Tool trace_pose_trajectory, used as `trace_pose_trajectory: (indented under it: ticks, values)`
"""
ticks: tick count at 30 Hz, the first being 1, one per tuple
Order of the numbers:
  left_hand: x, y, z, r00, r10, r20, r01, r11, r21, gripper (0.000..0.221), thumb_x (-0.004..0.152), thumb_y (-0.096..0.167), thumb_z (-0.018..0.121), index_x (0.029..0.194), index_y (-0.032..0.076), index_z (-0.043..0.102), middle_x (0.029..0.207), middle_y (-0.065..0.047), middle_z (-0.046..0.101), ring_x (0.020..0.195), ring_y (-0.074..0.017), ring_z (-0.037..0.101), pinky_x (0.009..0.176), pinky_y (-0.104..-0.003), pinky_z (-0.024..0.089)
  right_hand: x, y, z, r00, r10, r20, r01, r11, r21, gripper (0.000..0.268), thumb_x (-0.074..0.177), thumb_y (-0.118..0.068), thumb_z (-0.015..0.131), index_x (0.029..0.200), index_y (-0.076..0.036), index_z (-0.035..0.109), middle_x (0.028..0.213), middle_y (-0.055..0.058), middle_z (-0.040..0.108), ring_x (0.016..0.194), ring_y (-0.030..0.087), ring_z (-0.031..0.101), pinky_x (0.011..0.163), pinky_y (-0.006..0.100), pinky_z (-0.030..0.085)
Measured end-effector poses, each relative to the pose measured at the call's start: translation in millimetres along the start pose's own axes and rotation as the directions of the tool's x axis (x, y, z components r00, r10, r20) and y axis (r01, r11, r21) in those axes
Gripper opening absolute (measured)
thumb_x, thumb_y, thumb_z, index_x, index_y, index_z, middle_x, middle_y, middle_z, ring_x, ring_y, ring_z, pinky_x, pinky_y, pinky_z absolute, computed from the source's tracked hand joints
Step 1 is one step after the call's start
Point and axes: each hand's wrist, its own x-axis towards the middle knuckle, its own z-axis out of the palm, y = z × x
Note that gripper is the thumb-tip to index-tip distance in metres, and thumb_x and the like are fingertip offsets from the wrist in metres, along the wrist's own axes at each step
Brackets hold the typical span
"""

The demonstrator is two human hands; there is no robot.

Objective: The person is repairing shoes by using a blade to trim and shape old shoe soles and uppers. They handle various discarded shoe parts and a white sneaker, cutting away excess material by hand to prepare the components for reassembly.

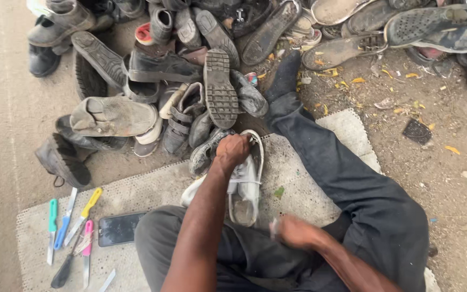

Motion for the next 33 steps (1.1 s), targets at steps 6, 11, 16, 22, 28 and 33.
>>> trace_pose_trajectory:
  ticks: [6, 11, 16, 22, 28, 33]
  values:
    - [8.9, -13.5, 19.5, 0.995, 0.016, -0.095, -0.018, 1.0, -0.013, 0.031, 0.1, 0.025, 0.046, 0.112, 0.019, 0.074, 0.094, -0.023, 0.073, 0.089, -0.0453, 0.071, 0.082, -0.054, 0.057, -11.8, 22.5, 14.1, 0.986, -0.145, -0.077, 0.153, 0.982, 0.108, 0.033, 0.103, -0.032, 0.06, 0.092, -0.002, 0.066, 0.067, -0.001, 0.059, 0.061, 0.01, 0.056, 0.058, 0.033, 0.046]
    - [-24.1, 6.0, -23.2, 0.998, 0.014, -0.068, -0.02, 0.997, -0.08, 0.043, 0.097, 0.052, 0.057, 0.116, 0.015, 0.068, 0.095, -0.023, 0.074, 0.09, -0.0434, 0.07, 0.08, -0.053, 0.055, -22.7, 0.4, -15.0, 0.994, 0.104, -0.034, -0.052, 0.718, 0.694, 0.023, 0.1, -0.031, 0.059, 0.095, -0.008, 0.062, 0.052, -0.003, 0.043, 0.035, 0.007, 0.035, 0.032, 0.028, 0.029]
    - [-87.4, 21.7, -88.1, 0.923, -0.254, -0.289, 0.165, 0.94, -0.298, 0.054, 0.087, 0.053, 0.073, 0.119, 0.012, 0.06, 0.104, -0.013, 0.073, 0.091, -0.0324, 0.073, 0.08, -0.047, 0.057, -21.7, -22.1, -40.6, 0.893, 0.172, -0.416, 0.217, 0.644, 0.733, 0.022, 0.1, -0.027, 0.062, 0.096, -0.005, 0.059, 0.054, -0.001, 0.046, 0.035, 0.009, 0.037, 0.032, 0.03, 0.033]
    - [-134.4, -8.9, -170.6, 0.4, -0.566, -0.721, 0.306, 0.824, -0.477, 0.059, 0.098, 0.041, 0.07, 0.135, -0.002, 0.053, 0.103, -0.013, 0.07, 0.082, -0.0244, 0.072, 0.071, -0.038, 0.059, -0.5, -32.2, -37.8, 0.87, 0.169, -0.463, 0.247, 0.663, 0.706, 0.021, 0.099, -0.026, 0.063, 0.104, -0.005, 0.059, 0.056, -0.002, 0.046, 0.037, 0.01, 0.039, 0.034, 0.03, 0.035]
    - [-113.8, 58.2, -95.1, 0.637, -0.562, -0.527, 0.37, 0.823, -0.431, 0.055, 0.096, 0.038, 0.074, 0.128, -0.003, 0.055, 0.107, -0.015, 0.068, 0.086, -0.0246, 0.067, 0.073, -0.038, 0.056, 17.8, -20.1, -28.1, 0.853, 0.147, -0.5, 0.214, 0.776, 0.593, 0.025, 0.1, -0.027, 0.059, 0.108, -0.003, 0.061, 0.06, 0.003, 0.049, 0.037, 0.013, 0.044, 0.034, 0.033, 0.038]
    - [-123.1, 89.4, -7.3, 0.92, -0.189, -0.344, 0.122, 0.971, -0.207, 0.046, 0.091, 0.028, 0.074, 0.125, 0.0, 0.059, 0.118, -0.018, 0.065, 0.101, -0.0303, 0.064, 0.086, -0.04, 0.054, 25.6, 1.1, -27.5, 0.886, 0.138, -0.444, 0.15, 0.82, 0.553, 0.032, 0.103, -0.027, 0.052, 0.124, -0.003, 0.061, 0.067, 0.006, 0.053, 0.04, 0.015, 0.045, 0.036, 0.036, 0.037]
